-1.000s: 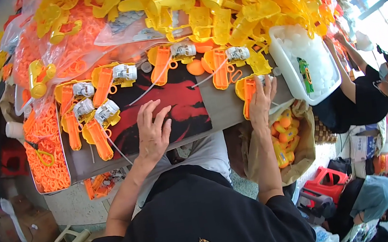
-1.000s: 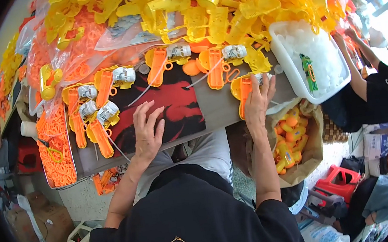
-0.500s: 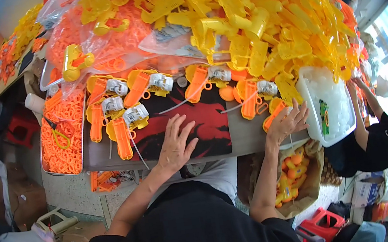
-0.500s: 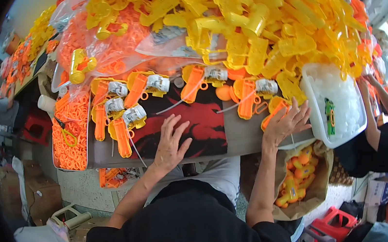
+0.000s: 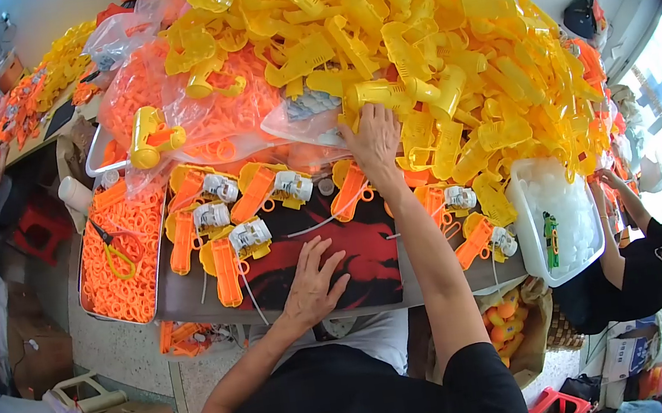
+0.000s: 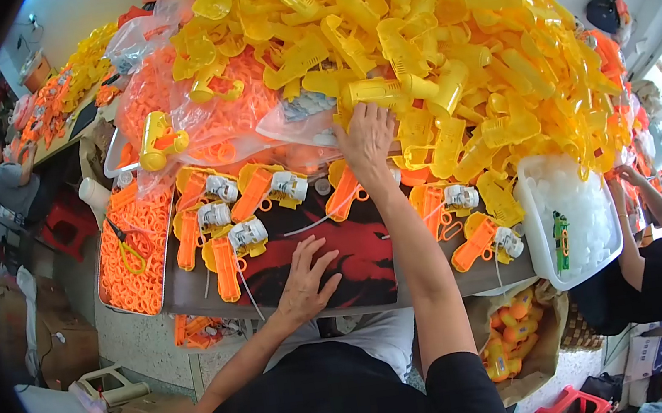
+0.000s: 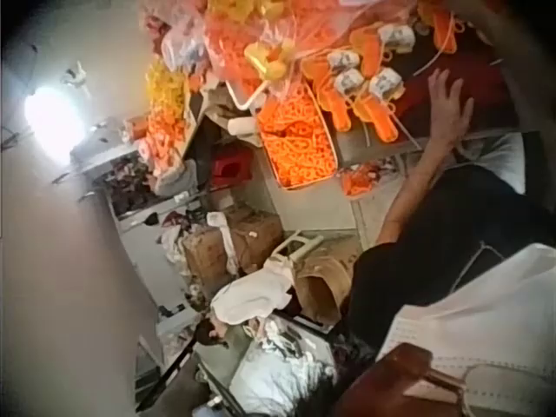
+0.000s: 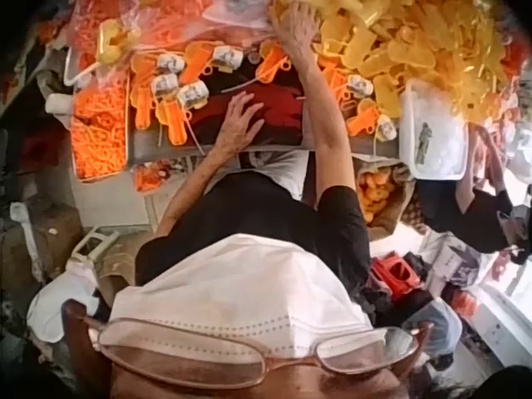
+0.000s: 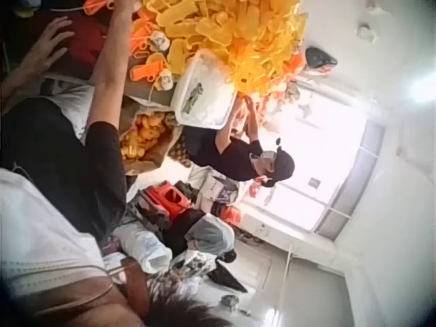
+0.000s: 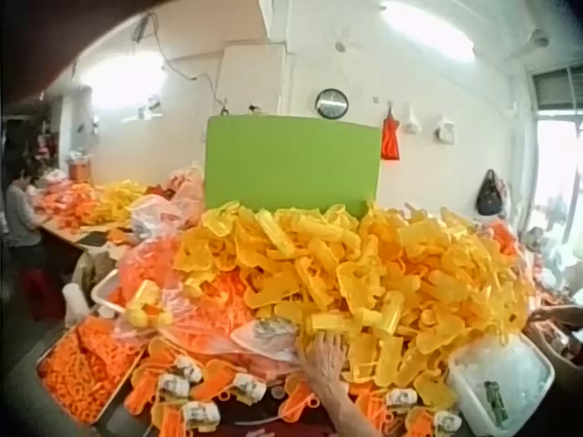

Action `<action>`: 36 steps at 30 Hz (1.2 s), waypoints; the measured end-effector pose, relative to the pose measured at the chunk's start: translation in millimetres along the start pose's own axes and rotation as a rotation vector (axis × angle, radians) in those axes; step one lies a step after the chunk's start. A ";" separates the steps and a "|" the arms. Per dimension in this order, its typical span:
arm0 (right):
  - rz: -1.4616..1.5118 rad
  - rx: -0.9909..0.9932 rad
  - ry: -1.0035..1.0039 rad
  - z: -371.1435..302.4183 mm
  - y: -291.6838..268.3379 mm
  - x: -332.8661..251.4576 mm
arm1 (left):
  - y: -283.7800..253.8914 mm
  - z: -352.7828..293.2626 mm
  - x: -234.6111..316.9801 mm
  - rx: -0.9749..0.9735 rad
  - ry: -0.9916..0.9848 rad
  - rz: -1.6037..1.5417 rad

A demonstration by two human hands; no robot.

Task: Assemble toy guns by applying stickers and small components at a factory workbench.

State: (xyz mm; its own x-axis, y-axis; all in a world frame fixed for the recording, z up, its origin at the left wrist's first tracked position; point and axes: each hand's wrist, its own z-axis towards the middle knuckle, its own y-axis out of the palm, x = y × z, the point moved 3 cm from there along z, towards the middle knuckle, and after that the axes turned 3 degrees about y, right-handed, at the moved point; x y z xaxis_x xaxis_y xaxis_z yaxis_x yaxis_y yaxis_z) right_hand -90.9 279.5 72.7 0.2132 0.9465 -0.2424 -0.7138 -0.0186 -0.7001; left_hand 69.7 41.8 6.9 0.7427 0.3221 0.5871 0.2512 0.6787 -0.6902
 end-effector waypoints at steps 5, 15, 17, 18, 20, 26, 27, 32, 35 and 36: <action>-0.009 -0.085 0.111 8.5 4.2 -9.2 | -4.5 1.8 -2.8 0.019 0.002 0.012; 0.304 -0.247 0.317 22.0 -15.5 10.4 | 3.1 -2.9 -9.3 0.061 -0.002 -0.079; 0.724 -0.274 0.418 25.0 -31.1 34.8 | 2.3 -3.4 -7.5 0.071 -0.009 -0.099; 1.148 -0.285 0.514 24.1 -37.6 46.1 | 1.7 -3.7 -6.6 0.065 -0.009 -0.111; 1.697 -0.401 0.734 19.5 -51.5 71.8 | -0.1 -1.4 -6.2 0.059 -0.019 -0.102; 1.800 -0.343 0.822 -14.2 -64.6 107.3 | 0.0 -1.9 -10.8 0.055 -0.019 -0.070; 1.755 -0.317 0.867 -18.7 -63.8 109.0 | -0.3 -1.5 -12.0 0.058 -0.017 -0.055; 1.863 -0.265 0.985 -27.6 -48.0 123.1 | -3.7 -0.5 -10.8 0.071 -0.021 -0.063; 1.695 -0.292 0.952 -28.7 -29.3 143.7 | -3.9 -4.2 -9.6 0.106 -0.022 -0.049; 1.541 -0.259 0.893 -27.8 -28.9 161.5 | -2.3 -3.6 -8.1 0.122 -0.008 -0.050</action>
State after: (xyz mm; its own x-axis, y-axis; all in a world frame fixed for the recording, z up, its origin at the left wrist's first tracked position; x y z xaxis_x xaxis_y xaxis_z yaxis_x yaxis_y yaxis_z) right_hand -17.3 424.0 35.1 -0.1523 -0.4086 -0.8999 -0.5043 -0.7509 0.4263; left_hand 65.4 35.2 2.3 0.7258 0.2911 0.6233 0.2102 0.7689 -0.6038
